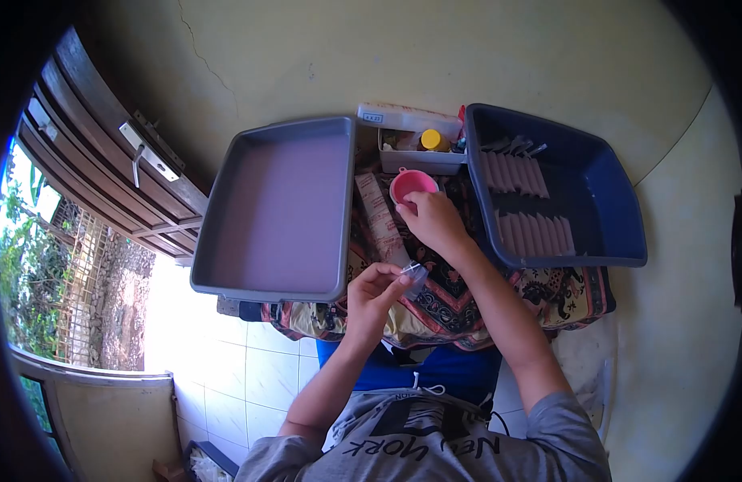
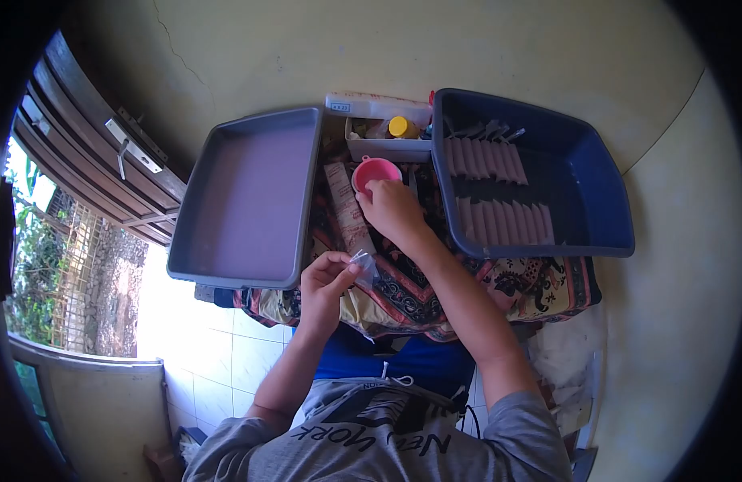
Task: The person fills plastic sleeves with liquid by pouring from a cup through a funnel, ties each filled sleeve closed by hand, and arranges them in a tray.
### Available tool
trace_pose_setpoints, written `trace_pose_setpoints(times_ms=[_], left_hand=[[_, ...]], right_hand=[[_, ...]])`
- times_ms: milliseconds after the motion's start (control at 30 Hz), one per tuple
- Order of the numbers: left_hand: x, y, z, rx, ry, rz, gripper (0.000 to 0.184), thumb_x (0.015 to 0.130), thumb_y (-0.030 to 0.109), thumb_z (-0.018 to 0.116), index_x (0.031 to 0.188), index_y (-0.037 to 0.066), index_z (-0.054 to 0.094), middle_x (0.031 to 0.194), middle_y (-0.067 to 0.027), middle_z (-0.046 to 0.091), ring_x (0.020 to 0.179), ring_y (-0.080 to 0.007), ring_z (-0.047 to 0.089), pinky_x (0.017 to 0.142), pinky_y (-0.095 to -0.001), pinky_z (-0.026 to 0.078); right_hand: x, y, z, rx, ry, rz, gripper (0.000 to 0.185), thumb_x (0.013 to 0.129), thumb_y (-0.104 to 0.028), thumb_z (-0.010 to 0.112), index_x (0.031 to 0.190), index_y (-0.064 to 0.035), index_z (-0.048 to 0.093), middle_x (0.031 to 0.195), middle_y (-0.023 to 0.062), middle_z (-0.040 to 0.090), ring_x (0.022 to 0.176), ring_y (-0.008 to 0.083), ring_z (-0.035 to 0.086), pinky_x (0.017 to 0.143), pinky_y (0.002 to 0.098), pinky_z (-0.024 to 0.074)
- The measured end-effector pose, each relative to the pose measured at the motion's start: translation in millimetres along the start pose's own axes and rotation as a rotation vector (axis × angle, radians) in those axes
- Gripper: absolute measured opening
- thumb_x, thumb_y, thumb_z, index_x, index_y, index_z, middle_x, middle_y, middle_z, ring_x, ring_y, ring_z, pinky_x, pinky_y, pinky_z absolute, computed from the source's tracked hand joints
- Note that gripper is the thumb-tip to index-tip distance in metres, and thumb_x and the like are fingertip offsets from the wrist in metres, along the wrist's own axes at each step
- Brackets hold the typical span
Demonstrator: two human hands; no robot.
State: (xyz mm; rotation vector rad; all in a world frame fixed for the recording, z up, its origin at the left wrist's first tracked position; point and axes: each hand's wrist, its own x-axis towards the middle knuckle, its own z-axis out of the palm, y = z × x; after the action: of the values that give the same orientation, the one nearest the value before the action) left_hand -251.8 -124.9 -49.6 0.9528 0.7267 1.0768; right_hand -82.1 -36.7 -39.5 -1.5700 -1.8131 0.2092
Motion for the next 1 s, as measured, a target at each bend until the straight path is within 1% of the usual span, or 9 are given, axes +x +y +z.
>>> trace_pose_setpoints(times_ms=[67, 200, 267, 400, 500, 567, 800, 867, 1000], left_hand=[[0, 3, -2, 0.016, -0.012, 0.021, 0.01, 0.086, 0.003, 0.065, 0.091, -0.001, 0.059, 0.087, -0.0065, 0.065, 0.082, -0.0099, 0.061, 0.076, -0.0233, 0.047], [3, 1, -6, -0.026, -0.043, 0.062, 0.011, 0.083, 0.002, 0.067, 0.09, -0.001, 0.059, 0.086, -0.007, 0.066, 0.081, -0.0105, 0.062, 0.074, -0.0238, 0.048], [5, 1, -7, -0.056, -0.051, 0.091, 0.012, 0.082, 0.001, 0.068, 0.089, -0.001, 0.059, 0.086, -0.0074, 0.066, 0.079, -0.0111, 0.062, 0.074, -0.0241, 0.049], [4, -3, -7, -0.077, -0.07, 0.115, 0.012, 0.082, 0.001, 0.068, 0.091, -0.001, 0.06, 0.086, -0.0072, 0.067, 0.08, -0.0116, 0.062, 0.074, -0.0241, 0.049], [3, -1, -4, -0.076, -0.043, 0.07, 0.009, 0.084, 0.0, 0.064, 0.091, 0.0, 0.06, 0.083, -0.0063, 0.065, 0.078, -0.0125, 0.062, 0.075, -0.0253, 0.049], [3, 1, -5, -0.097, -0.077, 0.035, 0.011, 0.086, 0.004, 0.065, 0.094, -0.001, 0.061, 0.088, -0.0072, 0.066, 0.084, -0.0115, 0.062, 0.078, -0.0243, 0.047], [7, 3, -5, -0.074, -0.059, 0.067, 0.01, 0.087, 0.005, 0.064, 0.094, -0.001, 0.059, 0.088, -0.0054, 0.064, 0.084, -0.0113, 0.061, 0.079, -0.0248, 0.047], [8, 5, -1, -0.073, -0.05, 0.079, 0.011, 0.086, 0.004, 0.064, 0.093, -0.001, 0.058, 0.088, -0.0048, 0.064, 0.084, -0.0109, 0.06, 0.078, -0.0246, 0.047], [13, 0, 0, -0.073, -0.053, 0.088, 0.011, 0.086, 0.004, 0.065, 0.093, -0.001, 0.058, 0.088, -0.0051, 0.064, 0.083, -0.0106, 0.06, 0.077, -0.024, 0.047]], right_hand=[[7, 1, 4, -0.073, -0.099, 0.102, 0.022, 0.082, -0.02, 0.063, 0.087, 0.0008, 0.067, 0.078, 0.0214, 0.065, 0.074, 0.038, 0.063, 0.07, 0.0457, 0.0501], [9, 6, 10, -0.112, -0.117, 0.05, 0.019, 0.082, -0.017, 0.061, 0.087, 0.0005, 0.067, 0.078, 0.0221, 0.064, 0.073, 0.0387, 0.062, 0.069, 0.0461, 0.0502], [7, 4, 13, -0.121, -0.04, 0.039, 0.017, 0.082, -0.014, 0.06, 0.09, 0.0002, 0.065, 0.076, 0.0222, 0.064, 0.072, 0.0395, 0.062, 0.07, 0.0472, 0.0498], [7, -2, 20, -0.178, -0.078, 0.083, 0.016, 0.081, -0.01, 0.058, 0.093, 0.0004, 0.062, 0.076, 0.0221, 0.063, 0.075, 0.0395, 0.062, 0.07, 0.0478, 0.0494], [5, -7, 23, -0.191, -0.004, 0.009, 0.017, 0.08, -0.006, 0.058, 0.095, 0.0011, 0.061, 0.076, 0.0219, 0.063, 0.078, 0.0386, 0.062, 0.071, 0.0473, 0.0494], [5, 0, 28, -0.132, 0.098, -0.041, 0.018, 0.079, -0.003, 0.059, 0.096, 0.0014, 0.06, 0.078, 0.0207, 0.064, 0.079, 0.0378, 0.062, 0.07, 0.0466, 0.0497], [4, -5, 11, -0.022, 0.184, -0.089, 0.022, 0.077, 0.0, 0.06, 0.099, -0.0001, 0.061, 0.087, 0.0199, 0.064, 0.079, 0.0376, 0.062, 0.072, 0.044, 0.0503], [5, -7, 9, -0.02, 0.32, -0.176, 0.023, 0.078, 0.0, 0.06, 0.101, -0.0009, 0.061, 0.091, 0.0197, 0.064, 0.08, 0.0373, 0.063, 0.071, 0.0438, 0.0504], [2, -13, -6, -0.029, 0.337, -0.138, 0.023, 0.078, 0.001, 0.061, 0.101, -0.0005, 0.061, 0.09, 0.018, 0.064, 0.081, 0.0357, 0.063, 0.07, 0.0401, 0.0521]])
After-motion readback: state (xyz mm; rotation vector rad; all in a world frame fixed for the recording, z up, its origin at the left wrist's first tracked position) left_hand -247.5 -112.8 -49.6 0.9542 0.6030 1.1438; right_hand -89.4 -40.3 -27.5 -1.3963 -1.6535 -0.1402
